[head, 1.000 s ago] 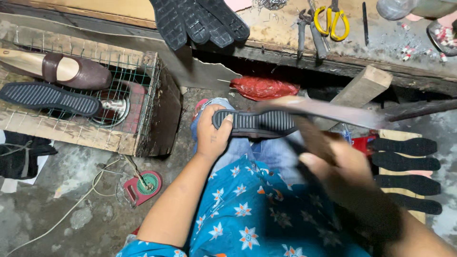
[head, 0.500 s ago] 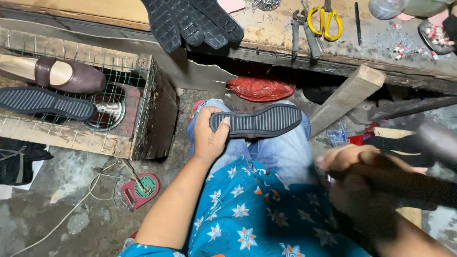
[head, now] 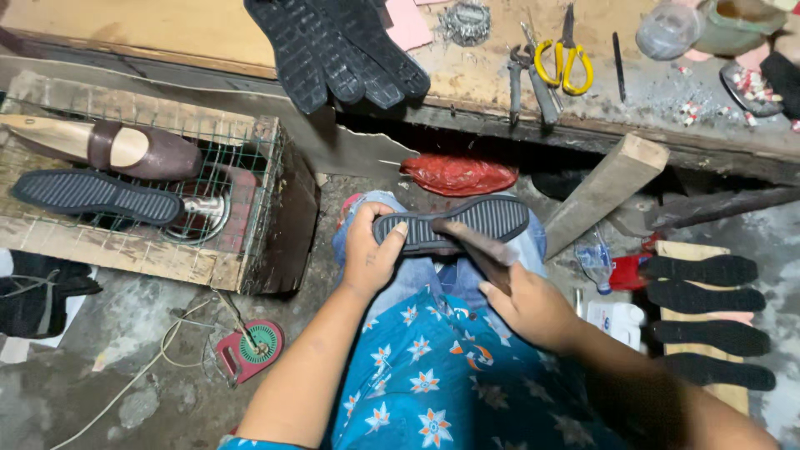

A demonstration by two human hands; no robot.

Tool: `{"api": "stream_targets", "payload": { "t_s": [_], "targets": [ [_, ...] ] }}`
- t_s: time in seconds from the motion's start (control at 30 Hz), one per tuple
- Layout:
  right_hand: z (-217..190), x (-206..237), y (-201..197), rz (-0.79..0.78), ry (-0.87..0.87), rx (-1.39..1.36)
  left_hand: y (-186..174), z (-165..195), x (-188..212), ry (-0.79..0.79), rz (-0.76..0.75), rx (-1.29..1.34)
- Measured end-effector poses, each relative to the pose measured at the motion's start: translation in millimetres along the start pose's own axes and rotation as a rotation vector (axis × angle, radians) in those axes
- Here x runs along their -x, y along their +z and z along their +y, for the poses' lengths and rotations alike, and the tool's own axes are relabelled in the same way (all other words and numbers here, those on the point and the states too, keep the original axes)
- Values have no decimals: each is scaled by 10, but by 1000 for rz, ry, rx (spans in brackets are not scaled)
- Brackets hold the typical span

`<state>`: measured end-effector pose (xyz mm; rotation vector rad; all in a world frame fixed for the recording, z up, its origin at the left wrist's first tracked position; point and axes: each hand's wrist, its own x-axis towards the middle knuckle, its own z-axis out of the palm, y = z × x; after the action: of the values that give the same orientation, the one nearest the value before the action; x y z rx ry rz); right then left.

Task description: The person uses a curved metal tool to press and smooth the upper of a brown shoe mounted on a wooden last. They repeatedly rub the tool along the shoe's edges and sole, then place the shoe on a wire rack and pick up a black rubber sole to inspect it.

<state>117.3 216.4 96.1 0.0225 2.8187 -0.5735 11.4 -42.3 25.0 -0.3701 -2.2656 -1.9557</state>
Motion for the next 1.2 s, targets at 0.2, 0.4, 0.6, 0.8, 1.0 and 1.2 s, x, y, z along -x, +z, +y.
{"api": "stream_targets", "payload": {
  "t_s": [0.2, 0.4, 0.6, 0.8, 1.0, 1.2],
  "targets": [
    [248, 412, -171, 157, 6, -626, -34, -16, 19, 21, -26, -34],
    [-247, 194, -249, -28, -71, -309, -7, -11, -43, 52, -7, -53],
    [-238, 416, -477, 375, -315, -803, -53, -39, -11, -42, -65, 63],
    [52, 88, -80, -190, 371, -365, -67, -51, -163, 162, 11, -197],
    [548, 541, -44, -232, 519, -709, 74, -66, -292, -72, 81, 100],
    [478, 637, -364, -701, 582, -441, 97, -116, -374, -191, 93, 156]
  ]
}}
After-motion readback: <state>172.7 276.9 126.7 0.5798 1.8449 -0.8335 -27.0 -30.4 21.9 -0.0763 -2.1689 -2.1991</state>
